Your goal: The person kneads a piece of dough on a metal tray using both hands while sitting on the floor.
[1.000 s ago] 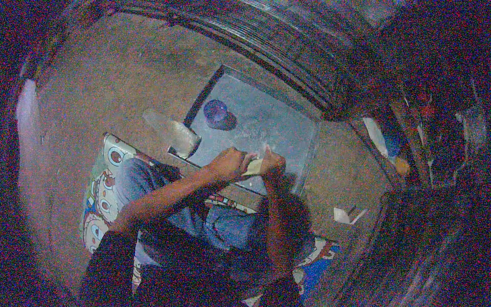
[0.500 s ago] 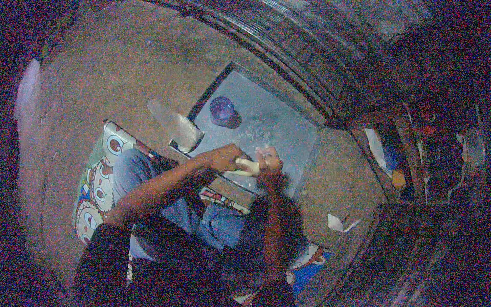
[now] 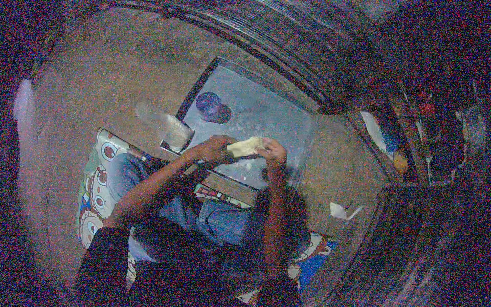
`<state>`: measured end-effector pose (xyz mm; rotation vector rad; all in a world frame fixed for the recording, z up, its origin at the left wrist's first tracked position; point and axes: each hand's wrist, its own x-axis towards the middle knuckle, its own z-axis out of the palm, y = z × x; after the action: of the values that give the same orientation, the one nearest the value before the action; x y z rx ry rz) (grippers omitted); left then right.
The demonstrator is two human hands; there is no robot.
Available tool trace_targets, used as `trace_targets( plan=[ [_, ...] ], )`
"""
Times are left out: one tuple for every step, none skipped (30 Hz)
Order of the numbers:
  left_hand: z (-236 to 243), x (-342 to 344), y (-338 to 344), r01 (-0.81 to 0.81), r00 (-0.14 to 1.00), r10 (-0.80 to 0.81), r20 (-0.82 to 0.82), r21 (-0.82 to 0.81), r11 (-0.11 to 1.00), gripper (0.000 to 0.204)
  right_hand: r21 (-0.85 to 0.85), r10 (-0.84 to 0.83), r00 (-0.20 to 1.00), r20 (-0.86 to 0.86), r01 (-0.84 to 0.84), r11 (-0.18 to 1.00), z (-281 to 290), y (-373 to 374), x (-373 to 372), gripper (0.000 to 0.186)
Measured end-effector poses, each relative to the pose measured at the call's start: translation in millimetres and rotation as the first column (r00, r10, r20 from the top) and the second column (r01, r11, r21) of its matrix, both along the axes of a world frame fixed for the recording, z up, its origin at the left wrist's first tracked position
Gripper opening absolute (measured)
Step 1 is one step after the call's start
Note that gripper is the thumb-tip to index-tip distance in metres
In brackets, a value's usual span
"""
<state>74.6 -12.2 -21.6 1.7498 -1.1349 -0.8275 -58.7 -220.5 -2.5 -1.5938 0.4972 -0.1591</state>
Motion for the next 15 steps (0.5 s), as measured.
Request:
trace_targets(
  plan=[
    [-20, 5, 3, -0.050, 0.977, 0.072, 0.201, -0.112, 0.992, 0.035, 0.095, 0.061, 0.998, -0.007, -0.060, 0.994, 4, 2, 4, 0.035],
    [-33, 7, 2, -0.068, 0.912, 0.154, 0.380, -0.231, 0.971, 0.035, 0.091, 0.112, 0.994, -0.010, -0.111, 0.990, 8, 9, 6, 0.034],
    [-27, 5, -1, -0.129, 0.907, 0.225, 0.357, -0.272, 0.954, 0.037, 0.081, 0.149, 0.989, -0.018, -0.147, 0.986, 17, 17, 4, 0.034],
    [-21, 3, -3, -0.162, 0.906, 0.258, 0.336, -0.288, 0.944, 0.036, 0.073, 0.187, 0.982, -0.025, -0.184, 0.980, 21, 21, 2, 0.033],
    [-15, 0, -5, -0.196, 0.904, 0.291, 0.314, -0.302, 0.933, 0.035, 0.040, 0.235, 0.968, -0.092, -0.232, 0.972, 17, 17, 1, 0.030],
    [-9, -1, -4, -0.233, 0.896, 0.328, 0.298, -0.313, 0.921, 0.034, 0.032, 0.215, 0.974, -0.070, -0.213, 0.976, 18, 22, 3, 0.029],
    [-6, -1, -3, -0.246, 0.912, 0.335, 0.238, -0.338, 0.908, 0.034, 0.024, 0.196, 0.979, -0.048, -0.195, 0.981, 18, 29, 5, 0.028],
    [-3, -1, -3, -0.260, 0.924, 0.340, 0.177, -0.362, 0.895, 0.033, 0.017, 0.176, 0.984, -0.025, -0.176, 0.984, 19, 33, 6, 0.027],
    [-1, -2, -2, -0.279, 0.931, 0.345, 0.114, -0.383, 0.880, 0.033, 0.015, 0.242, 0.969, -0.043, -0.242, 0.970, 22, 33, 8, 0.032],
    [1, -3, -2, -0.309, 0.930, 0.362, 0.060, -0.407, 0.860, 0.030, 0.071, 0.194, 0.981, -0.010, -0.193, 0.979, 22, 37, 9, 0.037],
    [3, -5, -3, -0.339, 0.926, 0.377, 0.005, -0.428, 0.838, 0.028, 0.128, 0.143, 0.990, 0.020, -0.144, 0.981, 20, 43, 10, 0.041],
    [7, -8, -5, -0.366, 0.922, 0.384, -0.055, -0.448, 0.816, 0.026, 0.184, 0.084, 0.996, 0.043, -0.090, 0.979, 20, 49, 10, 0.046],
    [12, -9, -5, -0.373, 0.924, 0.367, -0.104, -0.454, 0.809, 0.027, 0.294, 0.061, 0.994, 0.087, -0.084, 0.952, 20, 54, 11, 0.048],
    [16, -9, -5, -0.380, 0.924, 0.350, -0.153, -0.459, 0.803, 0.028, 0.401, 0.033, 0.991, 0.129, -0.082, 0.912, 21, 58, 11, 0.050],
    [22, -10, -4, -0.385, 0.923, 0.330, -0.198, -0.464, 0.798, 0.030, 0.502, -0.001, 0.985, 0.172, -0.087, 0.861, 22, 61, 10, 0.053]
  ],
)
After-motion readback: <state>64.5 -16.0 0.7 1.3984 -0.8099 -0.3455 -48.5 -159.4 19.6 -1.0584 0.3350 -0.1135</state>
